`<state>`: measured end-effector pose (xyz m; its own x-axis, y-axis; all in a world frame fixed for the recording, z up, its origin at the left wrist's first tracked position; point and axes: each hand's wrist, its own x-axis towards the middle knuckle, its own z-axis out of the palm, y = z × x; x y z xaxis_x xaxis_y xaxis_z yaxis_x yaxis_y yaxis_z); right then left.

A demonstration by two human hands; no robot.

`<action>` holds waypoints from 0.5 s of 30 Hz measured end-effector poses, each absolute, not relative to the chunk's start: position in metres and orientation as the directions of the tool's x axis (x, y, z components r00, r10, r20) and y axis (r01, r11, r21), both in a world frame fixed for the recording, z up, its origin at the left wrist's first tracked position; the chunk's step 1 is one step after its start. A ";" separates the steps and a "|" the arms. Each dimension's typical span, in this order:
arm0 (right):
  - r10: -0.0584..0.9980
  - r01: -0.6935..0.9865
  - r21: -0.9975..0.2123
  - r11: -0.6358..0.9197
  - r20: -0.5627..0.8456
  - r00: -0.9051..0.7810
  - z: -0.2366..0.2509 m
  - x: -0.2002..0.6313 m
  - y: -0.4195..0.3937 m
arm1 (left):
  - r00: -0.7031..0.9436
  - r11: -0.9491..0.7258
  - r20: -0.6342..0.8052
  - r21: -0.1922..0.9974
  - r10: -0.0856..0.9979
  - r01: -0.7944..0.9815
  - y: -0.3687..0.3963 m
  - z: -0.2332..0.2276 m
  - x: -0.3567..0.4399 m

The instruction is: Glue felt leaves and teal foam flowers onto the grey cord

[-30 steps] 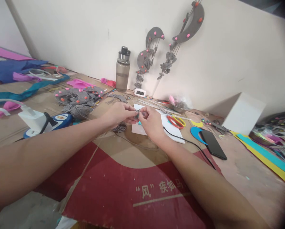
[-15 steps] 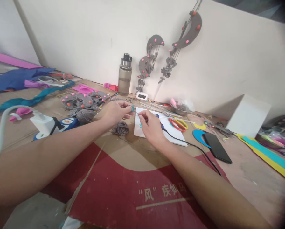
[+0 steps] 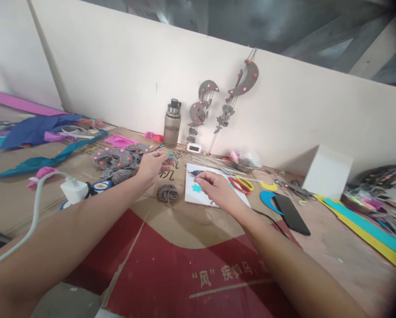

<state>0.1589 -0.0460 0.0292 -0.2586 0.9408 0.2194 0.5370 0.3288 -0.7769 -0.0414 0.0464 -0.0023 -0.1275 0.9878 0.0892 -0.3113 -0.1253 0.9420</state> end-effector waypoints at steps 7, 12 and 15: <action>0.968 0.412 -0.895 0.171 0.074 -0.240 0.047 0.188 -0.083 | -0.108 -0.090 0.051 0.913 0.993 -0.397 0.054 -0.006 -0.047; 0.959 0.351 -0.934 0.071 -0.033 -0.282 0.051 0.202 -0.110 | -0.117 -0.096 0.046 0.876 0.992 -0.473 0.055 -0.006 -0.049; 0.934 0.419 -0.904 0.086 -0.074 -0.350 0.055 0.204 -0.125 | -0.131 -0.114 0.057 0.869 0.990 -0.482 0.055 -0.005 -0.049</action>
<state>0.2045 -0.1254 0.0554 -0.3504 0.9337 -0.0736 0.4192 0.0861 -0.9038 -0.0492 0.0550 -0.0054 -0.1306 0.9898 0.0571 -0.4818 -0.1137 0.8689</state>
